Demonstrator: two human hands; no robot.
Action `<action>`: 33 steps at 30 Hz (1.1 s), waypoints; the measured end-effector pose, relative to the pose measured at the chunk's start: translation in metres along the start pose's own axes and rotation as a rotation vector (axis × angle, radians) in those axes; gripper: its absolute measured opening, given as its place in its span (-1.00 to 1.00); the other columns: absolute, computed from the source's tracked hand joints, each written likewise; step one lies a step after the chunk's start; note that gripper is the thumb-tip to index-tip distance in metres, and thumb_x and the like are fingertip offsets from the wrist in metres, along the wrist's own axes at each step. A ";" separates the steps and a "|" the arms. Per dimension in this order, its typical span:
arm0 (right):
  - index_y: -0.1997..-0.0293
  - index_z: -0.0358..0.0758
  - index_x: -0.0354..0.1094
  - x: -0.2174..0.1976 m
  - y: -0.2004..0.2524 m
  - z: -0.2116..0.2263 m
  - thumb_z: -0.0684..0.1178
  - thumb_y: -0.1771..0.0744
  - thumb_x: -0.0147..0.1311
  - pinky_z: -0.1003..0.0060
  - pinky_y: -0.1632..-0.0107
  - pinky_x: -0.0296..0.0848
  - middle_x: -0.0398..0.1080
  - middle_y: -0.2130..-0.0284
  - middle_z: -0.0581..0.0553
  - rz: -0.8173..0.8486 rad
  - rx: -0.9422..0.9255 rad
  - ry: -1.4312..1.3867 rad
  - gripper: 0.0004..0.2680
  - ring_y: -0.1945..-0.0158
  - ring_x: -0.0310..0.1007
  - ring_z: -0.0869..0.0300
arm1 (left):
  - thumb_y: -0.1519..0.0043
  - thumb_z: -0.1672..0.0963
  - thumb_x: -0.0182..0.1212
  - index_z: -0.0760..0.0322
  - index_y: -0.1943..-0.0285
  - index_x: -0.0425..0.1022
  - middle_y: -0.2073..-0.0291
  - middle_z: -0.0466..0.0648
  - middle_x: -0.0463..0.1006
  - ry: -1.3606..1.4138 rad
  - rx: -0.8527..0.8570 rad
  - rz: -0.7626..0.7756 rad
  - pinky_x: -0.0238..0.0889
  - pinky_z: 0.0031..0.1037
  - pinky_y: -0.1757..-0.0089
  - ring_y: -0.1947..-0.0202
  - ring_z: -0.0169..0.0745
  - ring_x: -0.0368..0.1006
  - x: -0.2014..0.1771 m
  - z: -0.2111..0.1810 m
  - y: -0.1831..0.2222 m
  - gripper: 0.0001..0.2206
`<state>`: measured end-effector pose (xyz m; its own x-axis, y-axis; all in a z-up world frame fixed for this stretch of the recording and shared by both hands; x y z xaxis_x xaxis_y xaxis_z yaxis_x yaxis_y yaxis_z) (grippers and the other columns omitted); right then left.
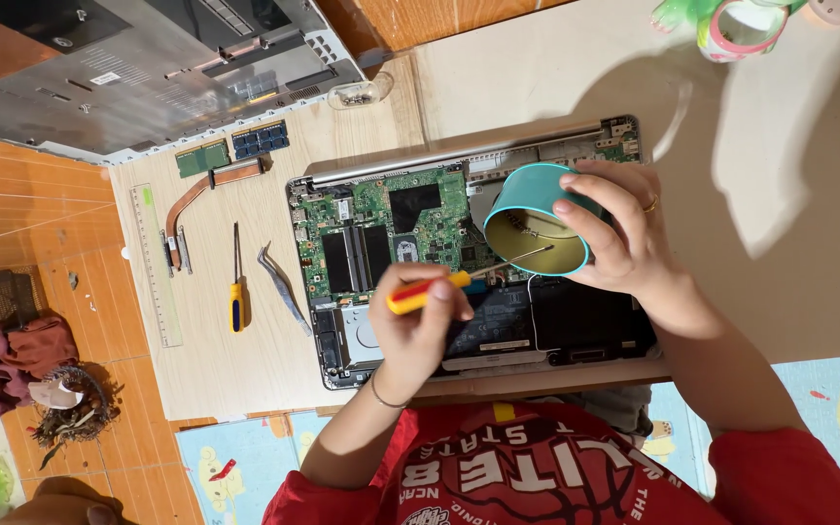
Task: Repairing a laptop by removing and re-installing internal components such as the motherboard and cooling fan.
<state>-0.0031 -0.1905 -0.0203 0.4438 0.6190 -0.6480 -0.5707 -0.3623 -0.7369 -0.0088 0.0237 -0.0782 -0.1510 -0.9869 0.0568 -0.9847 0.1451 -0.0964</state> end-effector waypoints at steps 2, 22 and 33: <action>-0.28 -0.16 0.21 0.001 0.000 -0.001 0.08 -0.25 0.51 -0.05 -0.13 0.37 0.27 -0.19 -0.19 0.008 0.005 0.001 -0.46 -0.18 0.41 -0.12 | -0.40 0.17 0.18 0.43 0.03 0.41 0.41 0.00 0.58 0.175 -0.080 -0.064 0.44 -0.51 0.41 0.49 -0.25 0.53 -0.007 0.011 -0.007 -0.85; -0.43 -0.27 0.03 0.062 0.038 -0.204 0.01 -0.27 0.54 0.04 -0.45 0.32 0.22 -0.28 -0.26 0.005 0.714 -0.243 -0.33 -0.41 0.27 -0.10 | -0.45 0.12 0.08 0.42 0.06 0.47 0.51 -0.03 0.48 0.624 -0.337 -0.245 0.26 -0.52 0.52 0.61 -0.32 0.38 -0.021 0.064 -0.038 -0.80; -0.36 -0.35 0.17 0.023 0.006 -0.123 -0.09 -0.32 0.43 -0.06 -0.39 0.21 0.31 -0.24 -0.31 0.067 0.489 0.146 -0.49 -0.38 0.19 -0.25 | -0.41 0.10 0.12 0.42 0.05 0.45 0.43 -0.03 0.53 0.422 -0.405 -0.172 0.38 -0.51 0.40 0.51 -0.29 0.46 -0.005 0.086 -0.056 -0.79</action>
<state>0.0885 -0.2645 -0.0631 0.4670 0.4887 -0.7370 -0.8421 -0.0084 -0.5392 0.0546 0.0148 -0.1587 0.0734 -0.8977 0.4346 -0.9405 0.0827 0.3297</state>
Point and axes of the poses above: each hand's wrist, its own y-axis away from the middle knuckle, its own x-axis out of the palm, z = x × y, the point moved 10 cm from there along -y, towards the middle knuckle
